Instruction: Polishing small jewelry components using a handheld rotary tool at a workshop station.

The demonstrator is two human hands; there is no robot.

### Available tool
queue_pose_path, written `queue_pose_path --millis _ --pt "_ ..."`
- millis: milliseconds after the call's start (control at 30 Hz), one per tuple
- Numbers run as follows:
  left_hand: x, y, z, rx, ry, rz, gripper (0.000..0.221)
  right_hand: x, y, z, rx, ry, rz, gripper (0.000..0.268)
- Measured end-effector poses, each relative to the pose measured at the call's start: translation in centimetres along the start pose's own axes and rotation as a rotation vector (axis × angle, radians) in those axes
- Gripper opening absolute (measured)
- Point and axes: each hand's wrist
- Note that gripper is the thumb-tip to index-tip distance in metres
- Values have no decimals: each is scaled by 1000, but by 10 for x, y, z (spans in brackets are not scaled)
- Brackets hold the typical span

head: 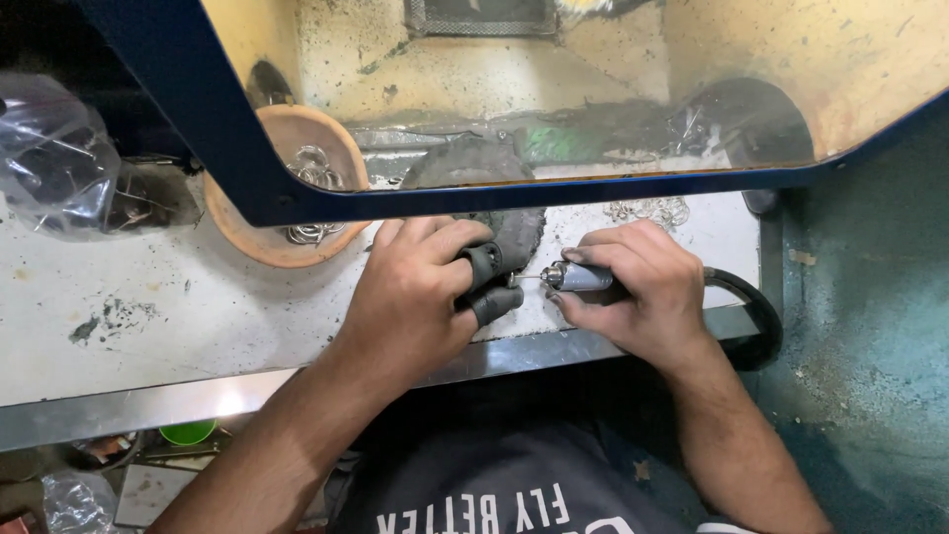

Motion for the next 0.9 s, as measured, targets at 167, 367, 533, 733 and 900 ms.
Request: queue_pose_path --millis 167,367,533,733,900 --pt "-1 1 1 -7 3 -28 32 1 0 1 22 -1 12 32" --pt "-2 1 1 -5 -14 -2 31 1 -1 0 29 -13 10 30" --pt "-2 1 1 -4 -21 -2 31 2 0 2 15 -1 2 30" --pt "-2 2 3 -9 -9 -14 33 0 2 2 -22 -19 10 31" --pt "-2 3 1 -20 -11 -22 31 0 1 3 -1 -6 44 38"
Point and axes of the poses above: each hand's wrist, its own x-axis towards the middle knuckle, its own y-axis out of the palm, z = x × y, and after that the axes turned 8 degrees about -x, right-handed
